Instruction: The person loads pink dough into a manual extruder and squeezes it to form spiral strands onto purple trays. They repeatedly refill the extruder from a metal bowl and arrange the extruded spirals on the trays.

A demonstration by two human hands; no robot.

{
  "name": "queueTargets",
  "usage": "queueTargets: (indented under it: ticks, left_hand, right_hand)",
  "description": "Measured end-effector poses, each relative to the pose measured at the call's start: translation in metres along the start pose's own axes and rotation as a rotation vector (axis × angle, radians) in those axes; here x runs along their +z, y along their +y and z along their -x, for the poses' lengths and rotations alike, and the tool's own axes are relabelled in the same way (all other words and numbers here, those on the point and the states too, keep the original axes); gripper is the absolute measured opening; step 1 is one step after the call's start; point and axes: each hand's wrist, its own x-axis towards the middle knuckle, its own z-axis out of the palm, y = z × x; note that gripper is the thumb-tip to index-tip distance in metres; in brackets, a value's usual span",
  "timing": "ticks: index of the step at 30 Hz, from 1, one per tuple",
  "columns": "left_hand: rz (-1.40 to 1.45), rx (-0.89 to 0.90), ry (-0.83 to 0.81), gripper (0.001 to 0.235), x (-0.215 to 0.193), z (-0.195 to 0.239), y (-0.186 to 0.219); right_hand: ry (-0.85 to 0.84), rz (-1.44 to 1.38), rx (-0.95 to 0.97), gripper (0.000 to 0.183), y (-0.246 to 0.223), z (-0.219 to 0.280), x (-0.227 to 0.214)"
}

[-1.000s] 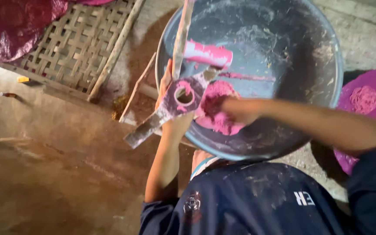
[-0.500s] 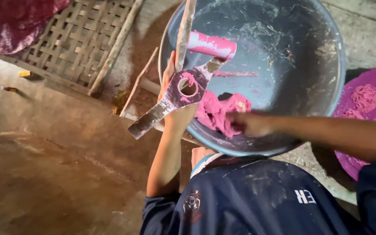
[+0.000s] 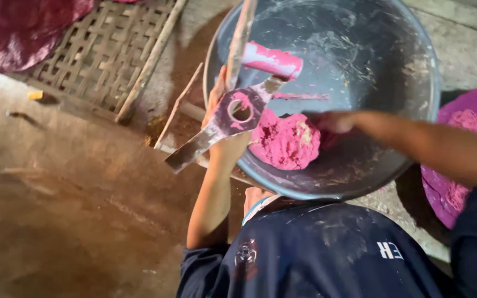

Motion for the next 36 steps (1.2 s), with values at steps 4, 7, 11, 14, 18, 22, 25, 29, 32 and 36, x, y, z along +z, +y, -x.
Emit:
queueTargets:
  ticks: [4, 7, 11, 14, 18, 22, 25, 29, 32, 36]
  left_hand:
    - [-0.037, -0.056, -0.017, 0.075, -0.008, -0.003, 0.004]
    - [-0.113, -0.014, -0.014, 0.075, -0.008, -0.012, 0.004]
    - [-0.125, -0.023, -0.069, 0.084, -0.011, -0.005, 0.003]
    - [-0.103, -0.074, -0.069, 0.076, -0.010, -0.007, 0.001]
    - [-0.159, 0.025, -0.042, 0.075, -0.010, -0.004, -0.007]
    - [-0.078, -0.046, -0.040, 0.076, -0.009, -0.003, -0.008]
    - [-0.135, -0.060, -0.065, 0.080, -0.006, -0.001, -0.011]
    - [-0.079, -0.128, -0.055, 0.085, -0.005, 0.000, -0.012]
    - [-0.249, 0.049, -0.068, 0.060, -0.005, -0.006, -0.011]
    - [-0.126, -0.050, -0.053, 0.065, -0.007, -0.006, -0.009]
  right_hand:
    - [0.184, -0.107, -0.463, 0.079, -0.008, -0.027, 0.045]
    - [0.102, 0.272, -0.575, 0.068, -0.034, 0.000, 0.073]
    - [0.324, 0.860, -0.444, 0.054, -0.096, 0.057, 0.135]
    - [0.079, 0.868, -0.717, 0.049, -0.144, 0.106, 0.120]
    - [0.244, 0.917, -0.187, 0.039, -0.147, 0.138, 0.102]
    - [0.097, 0.154, -1.275, 0.039, -0.121, 0.127, 0.116]
    - [0.671, 1.039, -1.444, 0.048, -0.111, 0.097, 0.098]
    - [0.344, 0.339, -1.043, 0.047, -0.109, 0.042, 0.014]
    - [0.665, 0.870, -0.425, 0.055, -0.089, 0.001, -0.014]
    - [0.778, 1.036, -0.672, 0.040, -0.073, -0.014, -0.013]
